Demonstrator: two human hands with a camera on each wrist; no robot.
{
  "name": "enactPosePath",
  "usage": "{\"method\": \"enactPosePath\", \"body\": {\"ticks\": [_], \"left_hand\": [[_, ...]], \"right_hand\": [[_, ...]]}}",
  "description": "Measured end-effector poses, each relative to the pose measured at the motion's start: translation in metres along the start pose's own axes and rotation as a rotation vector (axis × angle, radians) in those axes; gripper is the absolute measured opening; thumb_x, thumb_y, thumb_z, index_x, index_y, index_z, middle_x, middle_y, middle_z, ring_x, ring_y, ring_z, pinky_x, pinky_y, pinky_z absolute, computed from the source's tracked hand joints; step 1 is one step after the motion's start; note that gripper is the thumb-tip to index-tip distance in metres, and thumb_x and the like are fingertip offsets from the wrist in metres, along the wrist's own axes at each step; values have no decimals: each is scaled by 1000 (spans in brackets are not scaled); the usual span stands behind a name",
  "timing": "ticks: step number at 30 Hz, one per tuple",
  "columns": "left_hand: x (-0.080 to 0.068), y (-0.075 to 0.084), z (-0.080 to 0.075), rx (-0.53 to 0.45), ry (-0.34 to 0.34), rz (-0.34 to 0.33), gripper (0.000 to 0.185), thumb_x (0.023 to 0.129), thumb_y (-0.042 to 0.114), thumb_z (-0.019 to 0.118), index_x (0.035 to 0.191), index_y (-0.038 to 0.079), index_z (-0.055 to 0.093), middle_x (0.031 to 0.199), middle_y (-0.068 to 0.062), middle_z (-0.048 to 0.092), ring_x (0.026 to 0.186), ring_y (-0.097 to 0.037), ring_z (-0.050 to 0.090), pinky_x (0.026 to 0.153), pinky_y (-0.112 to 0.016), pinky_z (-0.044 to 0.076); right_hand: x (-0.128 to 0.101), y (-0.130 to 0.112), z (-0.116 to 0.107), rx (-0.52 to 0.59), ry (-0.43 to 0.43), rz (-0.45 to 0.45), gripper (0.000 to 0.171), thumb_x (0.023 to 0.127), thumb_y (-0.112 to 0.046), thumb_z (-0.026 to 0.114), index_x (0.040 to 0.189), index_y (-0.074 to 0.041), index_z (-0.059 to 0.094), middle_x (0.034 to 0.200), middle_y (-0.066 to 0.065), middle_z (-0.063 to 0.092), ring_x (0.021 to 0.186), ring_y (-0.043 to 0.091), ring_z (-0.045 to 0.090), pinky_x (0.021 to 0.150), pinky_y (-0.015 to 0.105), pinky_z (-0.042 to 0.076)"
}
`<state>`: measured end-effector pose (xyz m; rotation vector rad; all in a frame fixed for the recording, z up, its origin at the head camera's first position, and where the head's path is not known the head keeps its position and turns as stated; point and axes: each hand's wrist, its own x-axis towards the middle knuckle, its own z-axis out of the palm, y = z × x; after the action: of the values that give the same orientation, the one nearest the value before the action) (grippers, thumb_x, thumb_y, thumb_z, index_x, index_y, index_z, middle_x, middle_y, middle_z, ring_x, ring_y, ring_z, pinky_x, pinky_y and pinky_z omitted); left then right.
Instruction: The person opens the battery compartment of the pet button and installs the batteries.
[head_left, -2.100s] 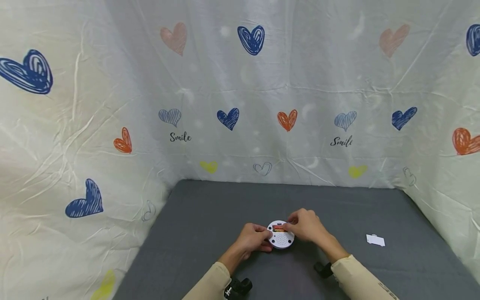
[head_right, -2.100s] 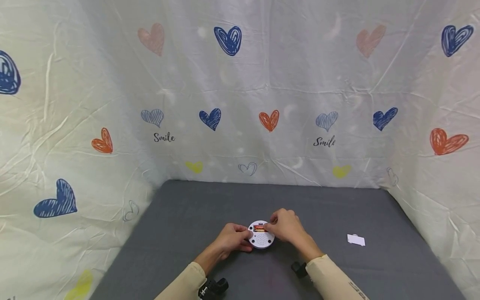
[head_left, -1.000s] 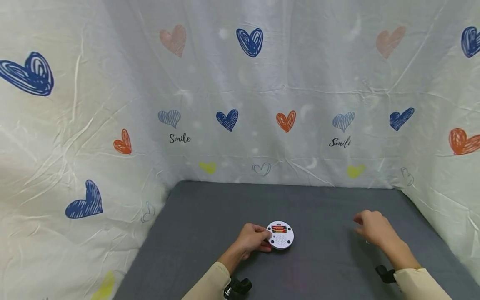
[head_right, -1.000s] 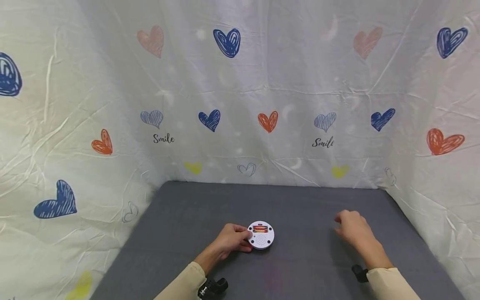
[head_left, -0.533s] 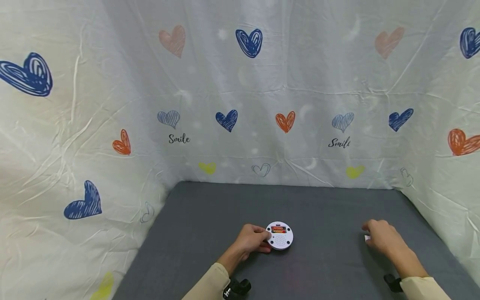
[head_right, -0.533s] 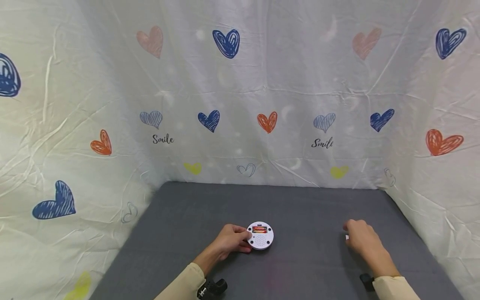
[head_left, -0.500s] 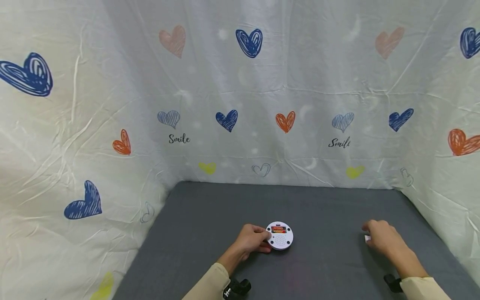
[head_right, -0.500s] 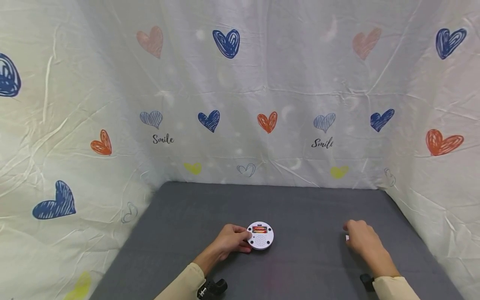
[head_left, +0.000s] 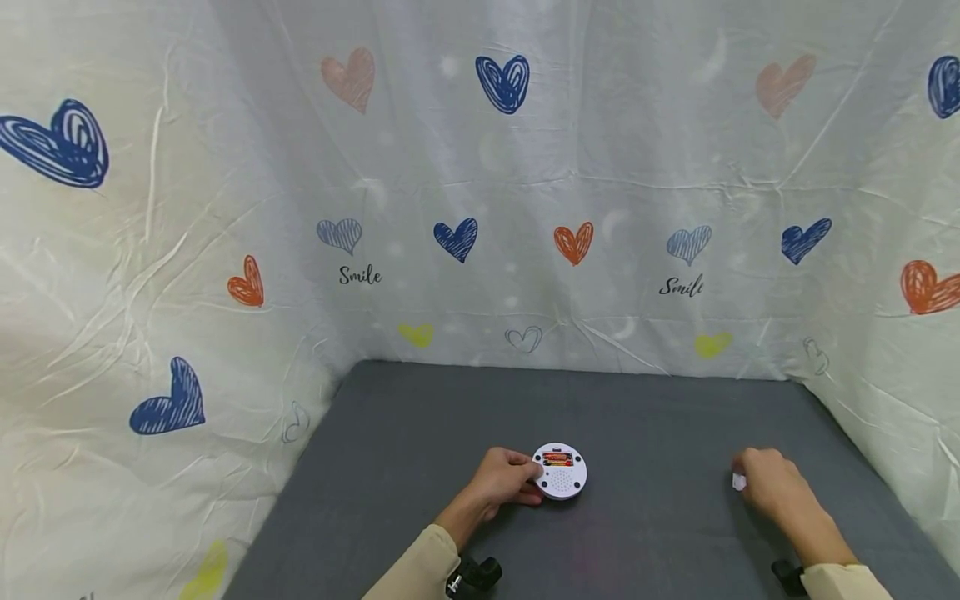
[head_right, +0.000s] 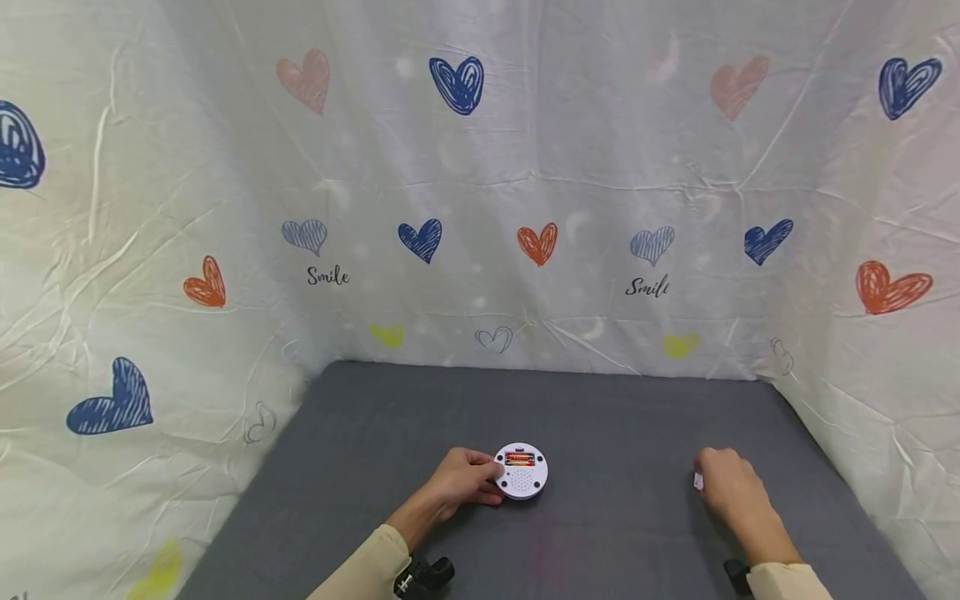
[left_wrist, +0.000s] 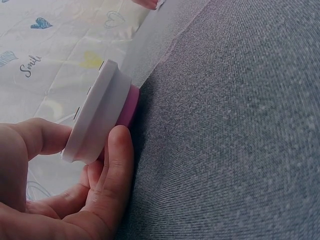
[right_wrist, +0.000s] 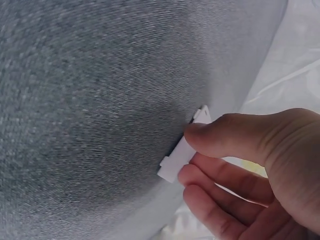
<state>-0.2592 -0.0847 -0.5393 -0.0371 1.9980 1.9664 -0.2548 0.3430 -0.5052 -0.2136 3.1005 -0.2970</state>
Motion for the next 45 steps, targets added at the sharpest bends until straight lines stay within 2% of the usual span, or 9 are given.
{"method": "enactPosePath", "body": {"ticks": [8, 18, 22, 27, 34, 45], "left_hand": [[0, -2, 0, -3, -3, 8, 26, 97, 1, 71, 118, -14, 70, 96, -17, 77, 73, -18, 76, 69, -35, 72], [1, -3, 0, -10, 3, -1, 27, 97, 1, 71, 119, -14, 70, 96, -16, 77, 72, -18, 76, 68, -33, 71], [0, -3, 0, -8, 0, -4, 26, 97, 1, 71, 118, -14, 71, 95, -16, 77, 73, -18, 76, 69, -34, 72], [0, -3, 0, -8, 3, 2, 25, 98, 1, 71, 118, -14, 71, 95, -16, 77, 73, -18, 76, 69, -35, 72], [0, -3, 1, -8, 6, 8, 22, 98, 0, 71, 115, -13, 71, 93, -15, 77, 72, -18, 75, 67, -34, 71], [-1, -1, 1, 0, 7, -5, 23, 97, 1, 71, 116, -13, 71, 95, -16, 77, 72, -18, 76, 68, -33, 71]], "right_hand": [[1, -3, 1, -7, -73, 74, 19, 85, 7, 77, 103, 3, 77, 103, 25, 77, 92, 46, 73, 74, 65, 62], [0, 0, 1, -12, -46, 13, 19, 84, -2, 85, 102, 2, 78, 101, 22, 78, 90, 43, 75, 75, 65, 63], [5, -6, 1, 4, 15, -61, 16, 83, -6, 85, 97, 0, 78, 93, 16, 78, 82, 34, 73, 70, 59, 63], [13, -28, -8, 4, 136, -176, 14, 83, -9, 88, 92, -5, 79, 84, 3, 73, 74, 19, 65, 64, 47, 58], [24, -60, -20, 35, 285, -297, 15, 80, -7, 86, 95, -7, 81, 87, 2, 75, 76, 18, 67, 66, 45, 59], [42, -103, -27, 104, 319, -406, 18, 83, -3, 83, 100, -9, 82, 91, 0, 76, 81, 18, 69, 71, 43, 62]]}}
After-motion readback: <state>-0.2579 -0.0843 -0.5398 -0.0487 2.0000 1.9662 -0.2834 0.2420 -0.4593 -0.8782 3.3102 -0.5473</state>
